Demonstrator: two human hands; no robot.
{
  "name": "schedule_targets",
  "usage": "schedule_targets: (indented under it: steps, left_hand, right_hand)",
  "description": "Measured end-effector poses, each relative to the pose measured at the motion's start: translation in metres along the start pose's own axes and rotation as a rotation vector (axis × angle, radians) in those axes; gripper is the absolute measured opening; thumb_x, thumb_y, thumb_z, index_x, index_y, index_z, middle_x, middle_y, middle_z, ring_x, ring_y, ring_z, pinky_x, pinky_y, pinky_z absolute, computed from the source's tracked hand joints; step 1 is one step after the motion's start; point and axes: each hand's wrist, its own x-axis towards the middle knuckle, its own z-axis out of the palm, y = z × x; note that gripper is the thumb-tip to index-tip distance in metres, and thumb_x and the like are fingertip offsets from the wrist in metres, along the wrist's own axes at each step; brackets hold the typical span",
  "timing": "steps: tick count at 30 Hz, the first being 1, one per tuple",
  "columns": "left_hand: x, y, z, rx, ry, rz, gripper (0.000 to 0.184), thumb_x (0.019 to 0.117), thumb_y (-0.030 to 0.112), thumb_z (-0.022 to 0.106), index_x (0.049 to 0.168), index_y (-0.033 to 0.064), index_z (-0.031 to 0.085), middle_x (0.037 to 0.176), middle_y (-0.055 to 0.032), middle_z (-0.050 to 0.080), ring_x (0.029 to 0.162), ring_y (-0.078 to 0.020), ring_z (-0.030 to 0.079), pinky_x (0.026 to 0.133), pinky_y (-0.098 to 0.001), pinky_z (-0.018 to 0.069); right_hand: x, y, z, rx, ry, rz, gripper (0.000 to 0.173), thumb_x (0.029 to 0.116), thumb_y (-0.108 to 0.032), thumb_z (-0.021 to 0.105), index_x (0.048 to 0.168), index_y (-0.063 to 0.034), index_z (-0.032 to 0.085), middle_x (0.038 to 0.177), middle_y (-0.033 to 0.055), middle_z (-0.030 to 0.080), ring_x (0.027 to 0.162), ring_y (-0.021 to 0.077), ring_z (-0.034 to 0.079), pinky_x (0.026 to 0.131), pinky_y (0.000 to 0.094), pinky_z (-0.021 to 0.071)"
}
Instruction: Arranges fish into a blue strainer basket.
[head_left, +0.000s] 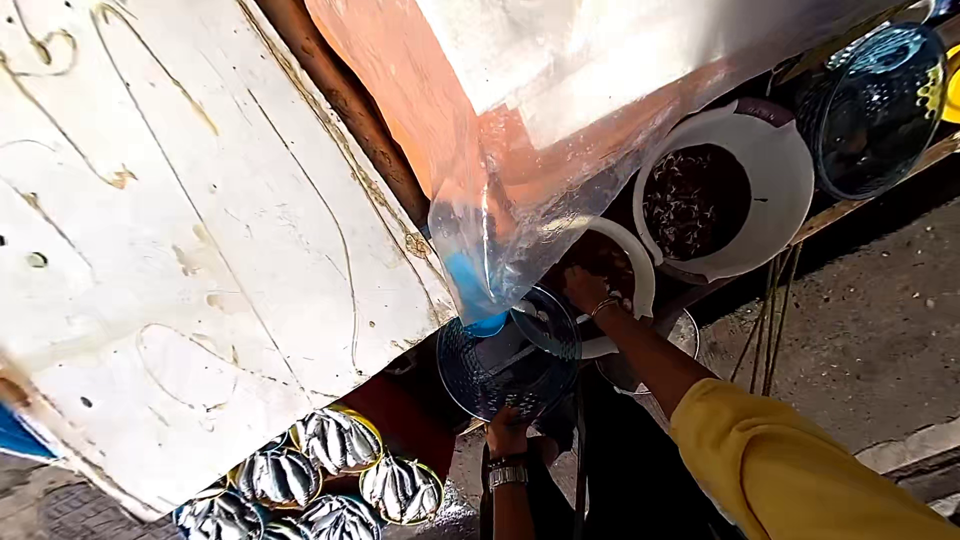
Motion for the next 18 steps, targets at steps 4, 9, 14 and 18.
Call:
schedule_targets:
  steps: [4,9,14,18]
  left_hand:
    - [0.003,0.004,-0.005,0.012,-0.01,-0.005,0.037,0.0899,-0.008,0.046,0.126,-0.0012,0.046,0.101,-0.0189,0.061,0.083,-0.0293,0.065,0.069,-0.0495,0.0574]
    - [0.009,0.004,-0.008,0.021,-0.015,-0.005,0.04,0.0897,-0.009,0.047,0.129,-0.0001,0.045,0.103,-0.019,0.06,0.084,-0.029,0.064,0.069,-0.049,0.0573]
    - [0.013,0.001,-0.006,0.027,-0.021,0.014,0.044,0.0893,-0.009,0.048,0.132,0.0,0.044,0.103,-0.0205,0.06,0.082,-0.03,0.064,0.067,-0.0492,0.0568]
    - [0.013,0.001,-0.004,0.011,-0.02,-0.008,0.044,0.0903,-0.009,0.047,0.133,-0.0004,0.043,0.106,-0.0217,0.059,0.084,-0.0315,0.064,0.069,-0.0508,0.0568]
  right_hand:
    - [0.013,0.001,-0.01,0.319,-0.235,0.183,0.033,0.0974,-0.022,0.069,0.114,0.0059,0.065,0.104,0.0246,0.068,0.092,0.0367,0.067,0.08,0.056,0.0532]
    - [-0.027,0.025,-0.024,0.92,-0.187,0.165,0.023,0.1021,-0.018,0.065,0.115,0.0017,0.067,0.082,0.0071,0.068,0.054,0.0067,0.053,0.052,0.0231,0.0464]
    - [-0.081,0.015,-0.044,0.877,-0.036,0.052,0.02,0.1023,-0.012,0.064,0.109,0.0051,0.068,0.085,0.01,0.07,0.061,0.0097,0.061,0.059,0.025,0.0533]
    - [-0.107,0.008,-0.045,0.944,0.003,0.004,0.014,0.1008,-0.009,0.064,0.102,0.0046,0.067,0.082,0.008,0.07,0.06,0.0077,0.061,0.058,0.0231,0.0536]
